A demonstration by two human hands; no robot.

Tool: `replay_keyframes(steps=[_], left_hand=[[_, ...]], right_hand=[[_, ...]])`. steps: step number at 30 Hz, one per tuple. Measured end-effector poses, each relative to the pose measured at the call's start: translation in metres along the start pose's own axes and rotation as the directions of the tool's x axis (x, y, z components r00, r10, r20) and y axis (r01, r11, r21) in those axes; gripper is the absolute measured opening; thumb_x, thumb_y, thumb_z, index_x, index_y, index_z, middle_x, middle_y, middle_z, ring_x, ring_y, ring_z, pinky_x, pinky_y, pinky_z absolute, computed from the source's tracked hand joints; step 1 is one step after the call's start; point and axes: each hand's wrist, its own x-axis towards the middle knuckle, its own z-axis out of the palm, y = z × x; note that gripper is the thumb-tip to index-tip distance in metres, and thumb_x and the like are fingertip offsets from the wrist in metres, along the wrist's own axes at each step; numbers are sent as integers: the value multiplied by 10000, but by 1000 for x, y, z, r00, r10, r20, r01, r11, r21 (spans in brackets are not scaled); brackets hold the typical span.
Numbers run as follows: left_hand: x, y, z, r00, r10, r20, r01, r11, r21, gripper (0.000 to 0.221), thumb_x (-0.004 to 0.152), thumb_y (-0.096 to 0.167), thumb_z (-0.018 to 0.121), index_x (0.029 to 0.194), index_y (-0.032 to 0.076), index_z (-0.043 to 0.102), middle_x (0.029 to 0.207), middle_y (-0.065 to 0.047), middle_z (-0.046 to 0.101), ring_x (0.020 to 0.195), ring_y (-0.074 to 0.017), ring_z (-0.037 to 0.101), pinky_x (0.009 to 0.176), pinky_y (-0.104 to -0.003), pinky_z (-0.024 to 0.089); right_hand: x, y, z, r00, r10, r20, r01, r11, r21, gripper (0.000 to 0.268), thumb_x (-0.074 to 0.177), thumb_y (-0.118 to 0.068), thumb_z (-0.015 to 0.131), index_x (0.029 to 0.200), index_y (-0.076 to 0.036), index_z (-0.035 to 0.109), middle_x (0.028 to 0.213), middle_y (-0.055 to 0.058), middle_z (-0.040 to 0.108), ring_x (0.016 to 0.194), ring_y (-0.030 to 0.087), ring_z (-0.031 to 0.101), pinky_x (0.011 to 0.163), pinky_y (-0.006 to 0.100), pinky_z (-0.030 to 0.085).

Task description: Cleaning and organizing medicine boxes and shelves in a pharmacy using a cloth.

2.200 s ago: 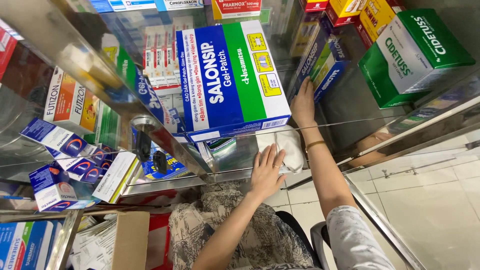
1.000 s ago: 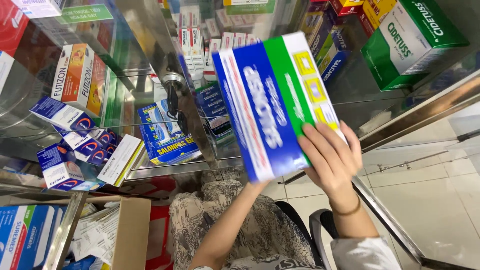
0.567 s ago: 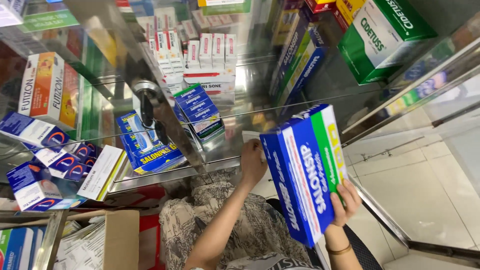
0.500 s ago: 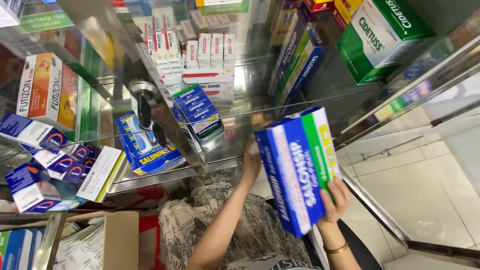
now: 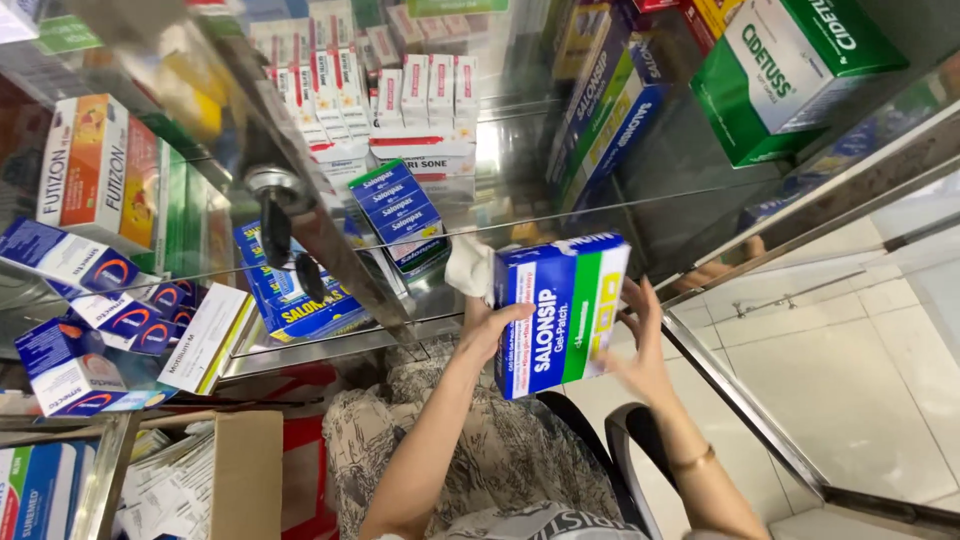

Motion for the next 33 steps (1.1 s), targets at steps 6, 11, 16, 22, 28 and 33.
replay_keyframes(steps=[6, 11, 16, 22, 28, 33], left_hand=[[0, 2, 26, 966, 233, 115, -250, 955, 160, 714, 811, 70, 815, 1432, 0, 468, 1173, -141, 651, 1044, -217, 660, 934, -393, 560], [27, -93, -31, 967, 154, -204, -113, 974, 196, 483, 1013, 319, 572, 1286, -74, 509, 988, -248, 644, 820, -310, 651, 773, -477, 565], [-10, 17, 69, 603, 722, 338, -738, 345, 580, 690, 1020, 460, 590, 1520, 3, 455, 1567, -238, 470, 1497, -328, 448, 1261, -531, 345], [11, -8, 109, 575, 539, 615, -608, -221, 763, 855, 867, 485, 753, 1615, 271, 397, 1764, -163, 107, 1636, -465, 139, 1291, -575, 201], [32, -82, 72, 661, 671, 336, -524, 93, 847, 954, 856, 520, 669, 1615, 111, 262, 1738, -237, 64, 1619, -451, 91, 1280, -673, 144], [43, -150, 22, 979, 200, 32, -199, 918, 344, 741, 1068, 552, 262, 1591, 27, 284, 1651, -249, 320, 1548, -402, 291, 1261, -437, 237]], right_hand=[[16, 81, -11, 834, 537, 121, -483, 608, 630, 571, 834, -182, 866, 1263, 51, 570, 1119, 154, 713, 952, 255, 693, 853, 415, 570], [31, 51, 5, 952, 266, -152, -173, 876, 451, 478, 878, -165, 830, 1258, -7, 586, 1096, 63, 722, 950, 130, 687, 880, 286, 563], [37, 48, 26, 935, 104, -339, 8, 950, 311, 513, 920, -186, 829, 1337, -31, 574, 1195, 55, 667, 1077, 127, 643, 979, 281, 529], [36, 65, 67, 831, 161, -532, -17, 964, 266, 567, 913, -319, 858, 1279, -58, 512, 1183, 98, 633, 1069, 177, 633, 963, 339, 547], [44, 75, 91, 758, 232, -609, -116, 968, 224, 698, 921, -495, 815, 1289, -45, 429, 1198, 135, 589, 1111, 240, 591, 1020, 382, 513], [30, 82, 95, 825, 111, -553, 55, 960, 275, 593, 995, -309, 688, 1439, -32, 408, 1335, 85, 517, 1228, 174, 522, 1165, 349, 437]])
